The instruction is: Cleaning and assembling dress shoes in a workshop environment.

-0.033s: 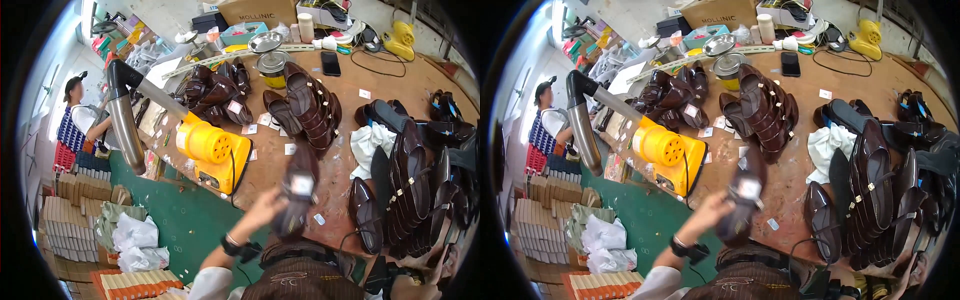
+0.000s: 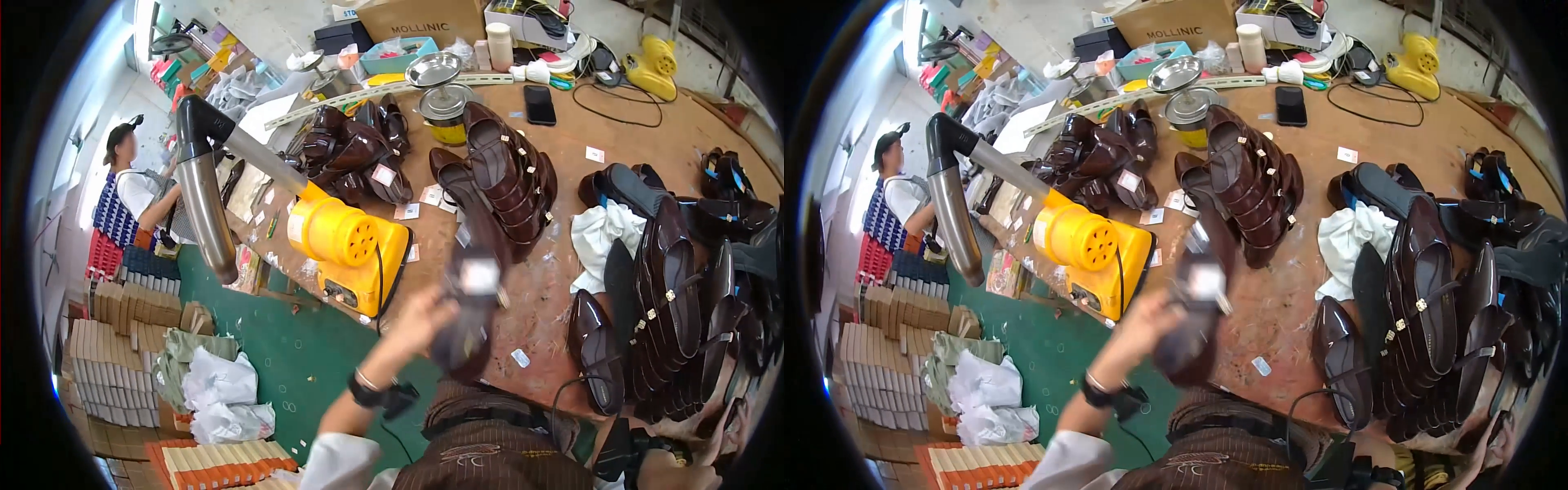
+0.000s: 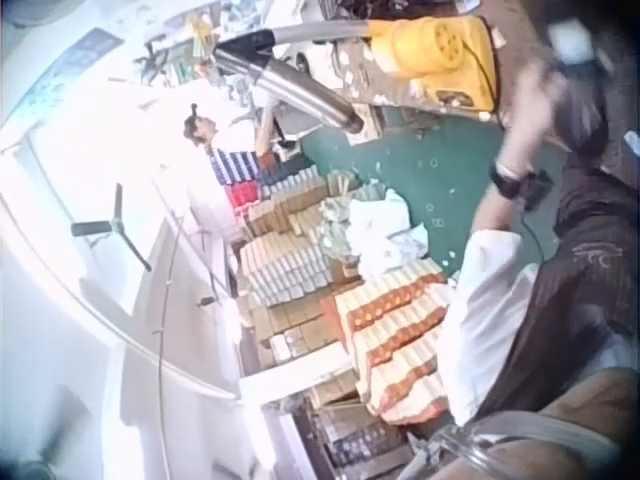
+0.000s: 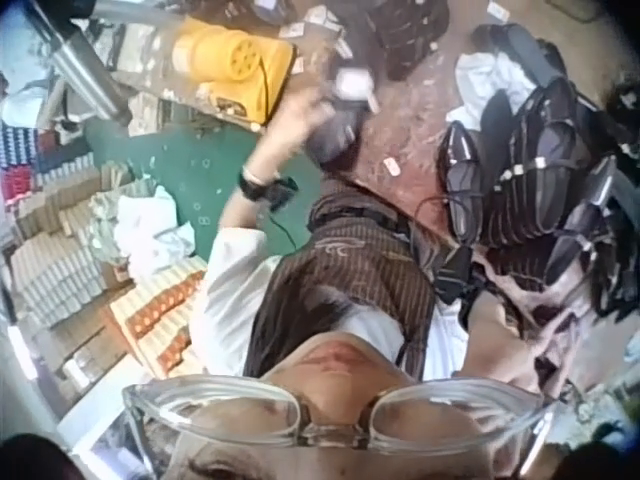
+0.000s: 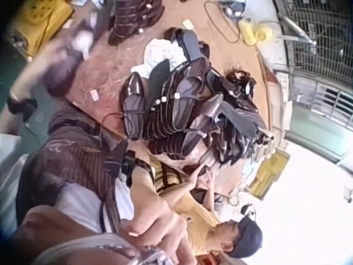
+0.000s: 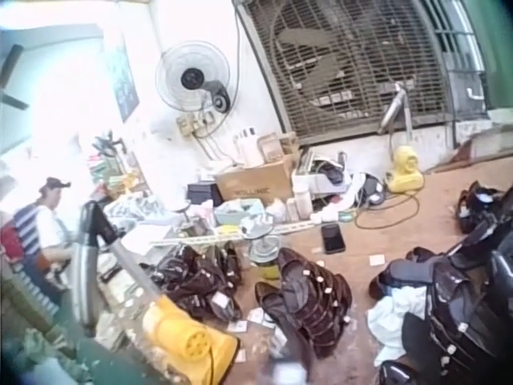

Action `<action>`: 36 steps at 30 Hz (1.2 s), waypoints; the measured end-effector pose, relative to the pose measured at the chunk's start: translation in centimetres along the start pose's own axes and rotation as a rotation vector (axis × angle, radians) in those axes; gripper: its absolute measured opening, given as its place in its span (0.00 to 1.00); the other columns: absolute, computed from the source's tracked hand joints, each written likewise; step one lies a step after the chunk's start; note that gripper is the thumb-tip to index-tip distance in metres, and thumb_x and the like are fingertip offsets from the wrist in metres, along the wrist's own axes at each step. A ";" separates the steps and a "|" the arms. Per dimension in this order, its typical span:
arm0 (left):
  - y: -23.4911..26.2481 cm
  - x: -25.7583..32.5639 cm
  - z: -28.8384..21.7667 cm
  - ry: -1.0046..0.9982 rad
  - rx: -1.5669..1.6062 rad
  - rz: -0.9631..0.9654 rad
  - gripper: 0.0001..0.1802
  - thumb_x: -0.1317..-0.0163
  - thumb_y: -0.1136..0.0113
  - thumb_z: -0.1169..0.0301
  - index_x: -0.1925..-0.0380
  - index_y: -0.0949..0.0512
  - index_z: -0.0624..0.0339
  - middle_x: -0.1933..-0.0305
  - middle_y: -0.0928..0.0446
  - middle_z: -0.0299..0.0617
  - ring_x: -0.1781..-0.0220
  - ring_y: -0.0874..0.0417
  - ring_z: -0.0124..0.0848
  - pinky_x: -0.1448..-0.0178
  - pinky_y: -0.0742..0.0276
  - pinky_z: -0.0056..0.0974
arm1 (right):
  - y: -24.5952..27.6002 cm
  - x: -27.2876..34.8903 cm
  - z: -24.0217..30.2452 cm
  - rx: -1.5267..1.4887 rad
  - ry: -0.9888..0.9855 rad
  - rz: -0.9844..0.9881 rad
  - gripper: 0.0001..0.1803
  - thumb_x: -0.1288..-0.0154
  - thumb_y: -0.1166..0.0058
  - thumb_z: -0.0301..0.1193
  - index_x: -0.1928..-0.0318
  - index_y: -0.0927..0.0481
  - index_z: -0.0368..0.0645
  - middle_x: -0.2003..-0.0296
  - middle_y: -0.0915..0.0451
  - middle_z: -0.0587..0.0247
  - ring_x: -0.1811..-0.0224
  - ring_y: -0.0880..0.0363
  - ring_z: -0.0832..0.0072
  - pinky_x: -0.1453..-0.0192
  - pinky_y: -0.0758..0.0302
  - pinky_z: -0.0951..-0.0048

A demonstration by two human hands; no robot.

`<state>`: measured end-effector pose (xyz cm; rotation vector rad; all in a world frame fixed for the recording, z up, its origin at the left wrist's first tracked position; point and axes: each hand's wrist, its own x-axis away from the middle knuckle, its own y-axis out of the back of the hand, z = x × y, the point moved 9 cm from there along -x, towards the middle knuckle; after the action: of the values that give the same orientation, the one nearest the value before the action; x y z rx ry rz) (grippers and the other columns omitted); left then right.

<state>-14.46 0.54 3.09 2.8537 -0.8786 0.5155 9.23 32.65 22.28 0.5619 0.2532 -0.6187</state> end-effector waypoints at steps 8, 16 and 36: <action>18.6 -6.5 -21.3 -0.385 0.142 -0.656 0.33 0.37 0.38 0.61 0.36 0.40 0.61 0.50 0.25 0.46 0.57 0.21 0.34 0.59 0.19 0.39 | 12.3 5.4 -6.1 0.478 -0.087 -0.216 0.09 0.43 0.41 0.30 0.62 0.16 0.40 0.59 0.18 0.57 0.60 0.18 0.65 0.56 0.23 0.66; 2.3 -5.4 -6.1 -0.404 -0.329 -0.436 0.28 0.37 0.39 0.71 0.38 0.35 0.58 0.46 0.27 0.42 0.55 0.20 0.28 0.58 0.20 0.33 | 24.4 11.9 -16.2 0.968 -0.266 -0.191 0.09 0.42 0.44 0.29 0.62 0.17 0.40 0.57 0.18 0.57 0.58 0.18 0.64 0.54 0.23 0.65; -27.2 1.6 11.8 0.558 0.014 0.191 0.32 0.43 0.35 0.71 0.46 0.42 0.74 0.52 0.26 0.56 0.49 0.18 0.41 0.53 0.14 0.43 | 32.5 22.4 -28.8 1.148 -0.443 0.264 0.09 0.39 0.53 0.24 0.60 0.21 0.39 0.48 0.24 0.55 0.43 0.25 0.63 0.43 0.28 0.66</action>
<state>5.46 19.76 -7.53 2.4276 -1.0256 1.2584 45.09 60.16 3.60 1.4987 -0.6437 -0.5743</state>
